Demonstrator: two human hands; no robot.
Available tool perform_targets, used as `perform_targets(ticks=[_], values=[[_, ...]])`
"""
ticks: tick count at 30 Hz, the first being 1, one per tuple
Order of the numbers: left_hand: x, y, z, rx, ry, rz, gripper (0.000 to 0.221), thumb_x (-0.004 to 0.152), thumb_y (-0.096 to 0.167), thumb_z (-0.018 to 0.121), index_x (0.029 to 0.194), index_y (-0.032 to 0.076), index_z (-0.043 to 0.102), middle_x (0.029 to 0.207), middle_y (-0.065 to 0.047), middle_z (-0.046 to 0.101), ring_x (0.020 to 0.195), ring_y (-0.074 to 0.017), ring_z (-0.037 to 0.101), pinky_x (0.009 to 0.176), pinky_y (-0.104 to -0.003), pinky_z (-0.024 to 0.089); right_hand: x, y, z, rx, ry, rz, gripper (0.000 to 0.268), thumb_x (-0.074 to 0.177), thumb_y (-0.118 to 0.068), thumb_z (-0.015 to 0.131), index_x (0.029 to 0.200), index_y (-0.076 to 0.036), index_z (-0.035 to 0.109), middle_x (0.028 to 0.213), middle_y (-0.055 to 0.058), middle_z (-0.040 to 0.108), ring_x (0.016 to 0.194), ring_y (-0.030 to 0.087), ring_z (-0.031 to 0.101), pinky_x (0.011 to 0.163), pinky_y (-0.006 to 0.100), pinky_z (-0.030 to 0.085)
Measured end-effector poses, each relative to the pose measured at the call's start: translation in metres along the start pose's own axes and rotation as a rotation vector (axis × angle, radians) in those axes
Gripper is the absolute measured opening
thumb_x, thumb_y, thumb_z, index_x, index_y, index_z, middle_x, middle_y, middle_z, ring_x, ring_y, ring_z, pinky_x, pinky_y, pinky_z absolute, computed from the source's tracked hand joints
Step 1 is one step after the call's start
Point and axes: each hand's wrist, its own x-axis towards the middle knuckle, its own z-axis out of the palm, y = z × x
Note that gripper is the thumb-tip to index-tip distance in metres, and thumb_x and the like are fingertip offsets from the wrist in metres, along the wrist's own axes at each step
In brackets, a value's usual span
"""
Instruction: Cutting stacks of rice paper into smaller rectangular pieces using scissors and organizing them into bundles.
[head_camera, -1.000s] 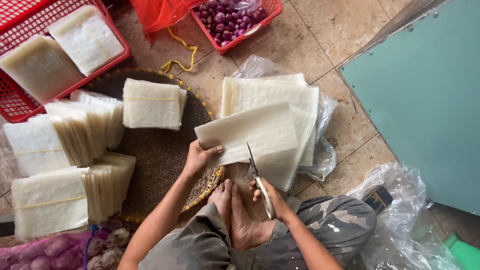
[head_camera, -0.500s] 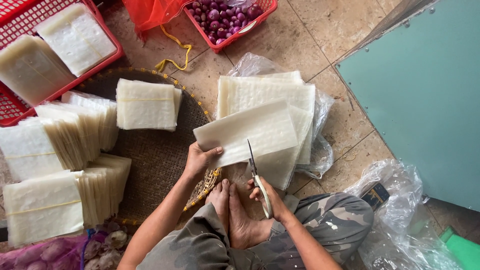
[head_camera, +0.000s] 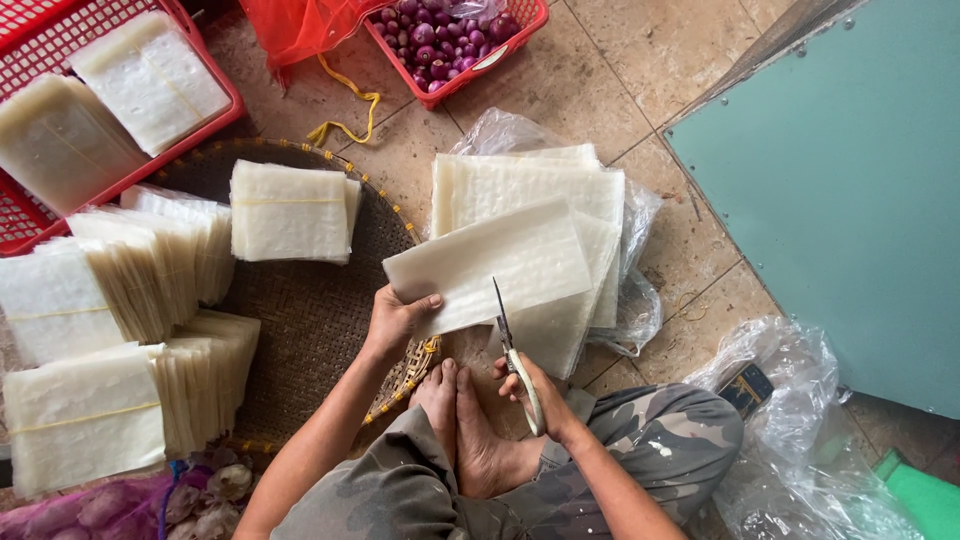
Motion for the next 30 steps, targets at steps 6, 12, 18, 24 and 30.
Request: perform_targets(ticks=[6, 12, 18, 24, 30], values=[[0.01, -0.019, -0.001, -0.037, 0.126, -0.085, 0.023, 0.072, -0.005, 0.087, 0.089, 0.005, 0.074, 0.072, -0.012, 0.073, 0.063, -0.0206, 0.073, 0.06, -0.037, 0.063, 0.012, 0.01, 0.013, -0.106, 0.272, 0.224, 0.053, 0.093, -0.059, 0.068, 0.078, -0.008, 0.067, 0.051, 0.006, 0.058, 0.041, 0.017, 0.06, 0.043, 0.025, 0.053], [0.014, -0.016, -0.003, -0.02, 0.116, -0.098, 0.025, 0.071, -0.006, 0.088, 0.088, 0.003, 0.073, 0.071, -0.013, 0.072, 0.061, -0.0218, 0.072, 0.059, -0.039, 0.063, 0.0, -0.017, 0.03, 0.034, 0.358, 0.25, 0.055, 0.088, -0.056, 0.075, 0.077, -0.003, 0.068, 0.053, 0.008, 0.058, 0.04, 0.017, 0.061, 0.037, 0.027, 0.054], [0.003, -0.022, 0.0, 0.016, 0.079, -0.166, 0.027, 0.068, -0.005, 0.089, 0.089, 0.002, 0.073, 0.07, -0.013, 0.072, 0.061, -0.0231, 0.072, 0.058, -0.04, 0.063, 0.025, 0.016, 0.02, 0.081, 0.269, 0.22, 0.053, 0.097, -0.055, 0.064, 0.088, -0.003, 0.065, 0.069, 0.008, 0.057, 0.052, 0.016, 0.062, 0.045, 0.028, 0.059], [0.012, -0.036, -0.006, 0.002, 0.068, -0.21, 0.03, 0.067, -0.005, 0.09, 0.091, 0.003, 0.073, 0.072, -0.014, 0.072, 0.061, -0.0246, 0.073, 0.058, -0.04, 0.063, 0.01, -0.006, 0.033, 0.135, 0.397, 0.324, 0.051, 0.091, -0.05, 0.076, 0.078, -0.002, 0.066, 0.053, 0.009, 0.057, 0.039, 0.014, 0.059, 0.033, 0.026, 0.054], [0.004, -0.031, -0.003, 0.013, 0.05, -0.3, 0.032, 0.067, -0.006, 0.09, 0.092, 0.001, 0.071, 0.075, -0.016, 0.073, 0.065, -0.0272, 0.074, 0.06, -0.042, 0.063, 0.043, 0.001, 0.028, 0.156, 0.301, 0.2, 0.07, 0.093, -0.072, 0.055, 0.088, -0.003, 0.065, 0.055, 0.007, 0.055, 0.044, 0.015, 0.06, 0.041, 0.027, 0.057]])
